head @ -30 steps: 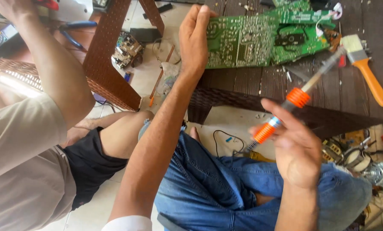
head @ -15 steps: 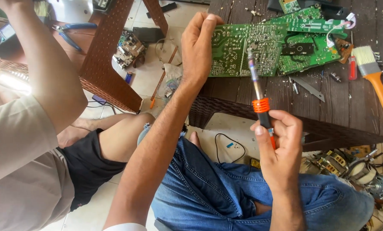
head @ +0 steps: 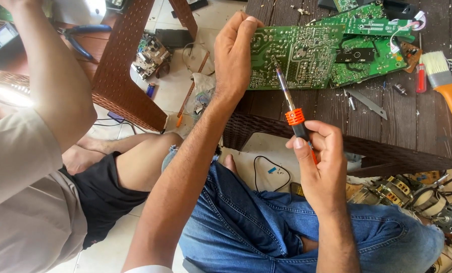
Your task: The person uses a soldering iron to work on a green circuit board held in their left hand. They apply the hot tip to various points on the board's surface and then use a small metal blade to scrape or clean the soldered areas.
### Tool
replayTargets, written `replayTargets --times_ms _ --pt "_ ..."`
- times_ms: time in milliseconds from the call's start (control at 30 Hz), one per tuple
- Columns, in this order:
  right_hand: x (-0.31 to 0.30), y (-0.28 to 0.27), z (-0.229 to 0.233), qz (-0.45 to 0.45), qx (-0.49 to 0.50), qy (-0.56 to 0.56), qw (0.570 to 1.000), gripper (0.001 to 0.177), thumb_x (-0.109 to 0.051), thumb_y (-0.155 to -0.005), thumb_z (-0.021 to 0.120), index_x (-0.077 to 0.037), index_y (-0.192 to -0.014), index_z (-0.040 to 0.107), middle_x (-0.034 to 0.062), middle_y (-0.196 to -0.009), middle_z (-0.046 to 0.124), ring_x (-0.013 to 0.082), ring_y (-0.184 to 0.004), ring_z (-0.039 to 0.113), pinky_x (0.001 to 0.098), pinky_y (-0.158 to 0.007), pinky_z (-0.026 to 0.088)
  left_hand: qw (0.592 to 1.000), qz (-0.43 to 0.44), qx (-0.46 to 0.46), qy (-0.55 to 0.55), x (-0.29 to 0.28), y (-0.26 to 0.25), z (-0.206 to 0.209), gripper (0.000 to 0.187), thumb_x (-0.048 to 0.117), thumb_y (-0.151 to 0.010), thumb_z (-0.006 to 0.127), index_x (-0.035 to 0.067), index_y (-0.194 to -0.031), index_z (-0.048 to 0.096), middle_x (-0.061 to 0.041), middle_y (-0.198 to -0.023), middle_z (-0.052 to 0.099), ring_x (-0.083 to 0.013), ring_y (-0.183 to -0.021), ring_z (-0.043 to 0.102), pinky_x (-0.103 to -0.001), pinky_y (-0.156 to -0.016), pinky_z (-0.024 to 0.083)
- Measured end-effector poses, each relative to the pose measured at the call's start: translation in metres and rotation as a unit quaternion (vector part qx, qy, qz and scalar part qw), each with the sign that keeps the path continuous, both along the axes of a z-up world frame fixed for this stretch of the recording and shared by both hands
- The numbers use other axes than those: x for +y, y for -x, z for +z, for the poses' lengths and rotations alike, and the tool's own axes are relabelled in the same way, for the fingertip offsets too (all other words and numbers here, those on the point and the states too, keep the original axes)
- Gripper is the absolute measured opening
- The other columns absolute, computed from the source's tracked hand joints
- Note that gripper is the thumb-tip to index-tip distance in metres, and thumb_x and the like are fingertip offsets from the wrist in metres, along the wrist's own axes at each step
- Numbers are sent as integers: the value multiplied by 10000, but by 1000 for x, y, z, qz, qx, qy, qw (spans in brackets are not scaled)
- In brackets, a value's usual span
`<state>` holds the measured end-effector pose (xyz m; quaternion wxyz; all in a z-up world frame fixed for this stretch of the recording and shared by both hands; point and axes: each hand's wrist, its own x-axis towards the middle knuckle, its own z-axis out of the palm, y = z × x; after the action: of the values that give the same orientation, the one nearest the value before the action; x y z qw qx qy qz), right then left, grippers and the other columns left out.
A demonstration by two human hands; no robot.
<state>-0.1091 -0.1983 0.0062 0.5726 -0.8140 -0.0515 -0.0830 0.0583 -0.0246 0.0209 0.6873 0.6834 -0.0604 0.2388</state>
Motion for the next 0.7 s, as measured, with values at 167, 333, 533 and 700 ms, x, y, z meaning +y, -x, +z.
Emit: replayTargets --times_ms 167,333,533,700 --pt "0 -1 0 -2 -2 12 1000 302 -187 -1041 561 -23 -1279 474 147 -960 729 196 -946 710 307 -875 536 1000 -1 -12 -10 0 1 -2 291 381 -959 454 194 -757 548 83 -645 408 -61 -608 368 -290 -574 331" --pt "-4 -5 0 -7 -12 40 999 267 -125 -1043 578 3 -1267 508 161 -961 739 217 -953 728 309 -845 573 1000 -15 -6 4 0 -3 -1 282 357 -956 445 193 -753 555 82 -660 491 -44 -607 439 -256 -558 362" --pt "-9 -7 -2 -22 20 63 998 296 -170 -1046 582 6 -1281 544 101 -853 697 166 -819 686 287 -719 538 1000 -12 -22 -6 0 -7 -5 290 348 -958 432 187 -759 568 81 -676 488 -51 -631 417 -269 -592 352" --pt "-10 -11 -2 -23 25 87 996 292 -170 -1051 574 0 -1287 545 102 -819 684 166 -750 662 300 -661 526 999 -24 -32 -4 0 -6 -3 293 344 -974 417 183 -786 574 76 -684 500 -55 -632 434 -276 -597 373"
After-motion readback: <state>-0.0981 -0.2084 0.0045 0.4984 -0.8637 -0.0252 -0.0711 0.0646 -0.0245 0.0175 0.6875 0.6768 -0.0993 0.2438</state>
